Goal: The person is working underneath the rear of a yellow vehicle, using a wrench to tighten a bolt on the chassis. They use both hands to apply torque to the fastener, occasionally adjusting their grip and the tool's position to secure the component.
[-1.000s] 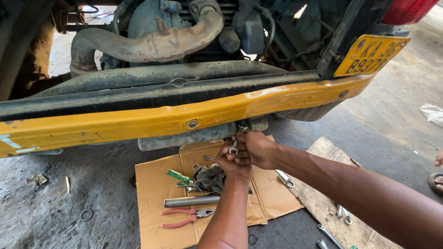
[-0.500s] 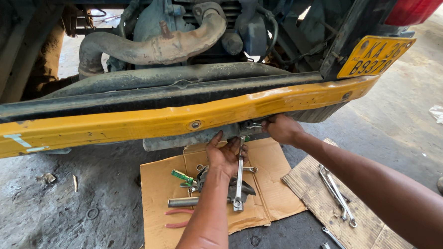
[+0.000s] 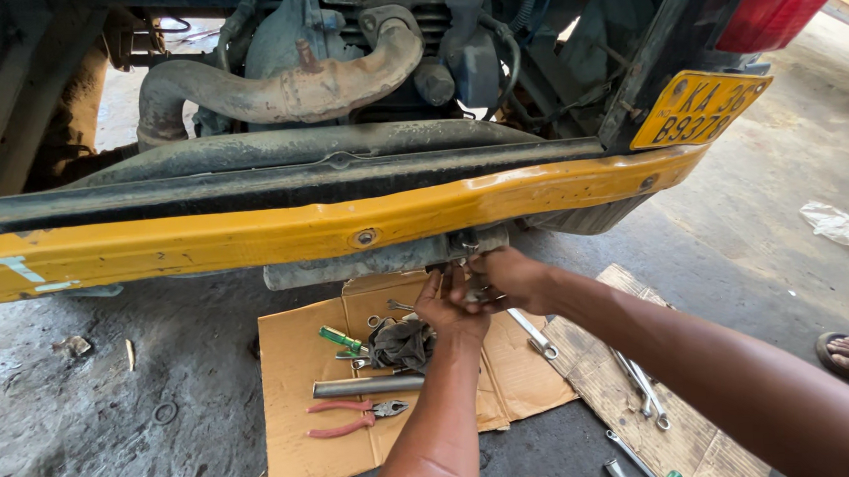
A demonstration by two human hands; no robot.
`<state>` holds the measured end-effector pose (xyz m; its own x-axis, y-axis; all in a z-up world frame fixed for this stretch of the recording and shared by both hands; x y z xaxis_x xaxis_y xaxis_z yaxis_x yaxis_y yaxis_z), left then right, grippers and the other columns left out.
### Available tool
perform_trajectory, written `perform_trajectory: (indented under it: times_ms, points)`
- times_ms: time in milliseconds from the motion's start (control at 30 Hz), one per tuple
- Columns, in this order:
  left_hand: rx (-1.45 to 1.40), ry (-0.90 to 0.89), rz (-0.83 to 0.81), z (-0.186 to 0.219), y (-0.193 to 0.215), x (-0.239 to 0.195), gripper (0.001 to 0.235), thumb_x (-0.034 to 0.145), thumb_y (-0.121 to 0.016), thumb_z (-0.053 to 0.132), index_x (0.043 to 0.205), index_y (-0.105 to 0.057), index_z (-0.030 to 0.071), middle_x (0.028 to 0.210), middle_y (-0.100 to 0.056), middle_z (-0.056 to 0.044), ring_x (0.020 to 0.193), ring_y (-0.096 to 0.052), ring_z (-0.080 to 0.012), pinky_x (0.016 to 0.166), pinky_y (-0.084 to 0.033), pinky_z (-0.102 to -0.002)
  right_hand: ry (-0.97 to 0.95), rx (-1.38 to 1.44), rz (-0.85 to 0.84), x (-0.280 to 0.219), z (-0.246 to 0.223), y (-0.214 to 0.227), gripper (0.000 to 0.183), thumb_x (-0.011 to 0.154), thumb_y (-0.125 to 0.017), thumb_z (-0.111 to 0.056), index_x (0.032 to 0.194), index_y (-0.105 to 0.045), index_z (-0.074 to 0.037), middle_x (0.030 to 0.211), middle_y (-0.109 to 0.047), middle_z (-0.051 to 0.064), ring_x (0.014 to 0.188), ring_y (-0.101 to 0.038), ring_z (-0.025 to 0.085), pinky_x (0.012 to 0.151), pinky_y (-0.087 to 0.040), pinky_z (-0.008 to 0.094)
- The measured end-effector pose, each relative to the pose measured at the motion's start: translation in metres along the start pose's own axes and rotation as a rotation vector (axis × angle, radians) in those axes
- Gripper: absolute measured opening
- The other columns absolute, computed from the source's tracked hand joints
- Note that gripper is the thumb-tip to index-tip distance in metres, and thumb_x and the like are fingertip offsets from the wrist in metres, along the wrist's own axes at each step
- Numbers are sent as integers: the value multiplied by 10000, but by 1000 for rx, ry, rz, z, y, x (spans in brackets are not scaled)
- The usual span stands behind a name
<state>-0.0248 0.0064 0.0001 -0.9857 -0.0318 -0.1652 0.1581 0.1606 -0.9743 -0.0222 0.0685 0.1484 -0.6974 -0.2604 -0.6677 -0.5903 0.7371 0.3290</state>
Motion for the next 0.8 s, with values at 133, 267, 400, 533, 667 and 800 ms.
perform_trajectory:
  times_ms: [133,267,400,533,667,800]
  points:
    - [-71,-51,261,-2,-1,-7,387,977,-412,324,823,-659,70,474,-555,29,298,-405,-54,269,-280,-186,39,152,-48,17,-2,-18,367,1106,-234,-206,1037,-560,-52,841,-670,98,713,-620,173,693,-538,347]
    - [-181,-61,180,-1,-5,-7,363,1004,-424,274,742,-621,117,447,-502,72,309,-386,-16,305,-306,-141,12,197,-31,16,-8,-23,346,1112,-256,-274,1016,-530,-86,827,-667,79,702,-600,152,679,-505,322]
    - [-132,5,132,-3,9,2,360,975,-419,224,725,-649,107,401,-445,91,274,-344,-25,273,-276,-157,24,166,-21,18,-5,-23,377,1114,-286,-275,1026,-576,-51,802,-648,78,655,-578,147,626,-488,310]
    - [-71,-23,137,-5,21,9,345,989,-438,239,690,-591,161,416,-439,70,295,-364,-62,295,-286,-203,38,136,-9,20,-1,-21,387,1103,-291,-258,1012,-600,-42,805,-689,44,612,-533,135,569,-444,289]
    - [-38,5,137,-5,7,3,263,980,-390,194,856,-611,120,658,-627,-22,549,-560,-129,422,-406,-254,65,89,12,33,8,-10,363,1103,-334,-265,1014,-611,-48,765,-626,52,594,-498,140,531,-401,298]
    - [174,75,358,14,-1,-5,309,990,-404,271,1023,-645,81,841,-693,-46,728,-545,-188,558,-467,-336,66,-16,104,59,27,24,351,1094,-397,-302,1125,-681,-98,814,-614,70,665,-467,149,583,-416,306]
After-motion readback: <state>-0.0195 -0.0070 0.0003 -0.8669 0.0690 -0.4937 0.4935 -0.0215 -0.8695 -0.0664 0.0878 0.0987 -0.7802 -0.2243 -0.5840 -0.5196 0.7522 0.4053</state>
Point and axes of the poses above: each hand's wrist, its own x-axis towards the middle knuckle, its own y-axis out of the back of the hand, z = x × y, the point moved 2 cm from there along x, towards the middle knuckle
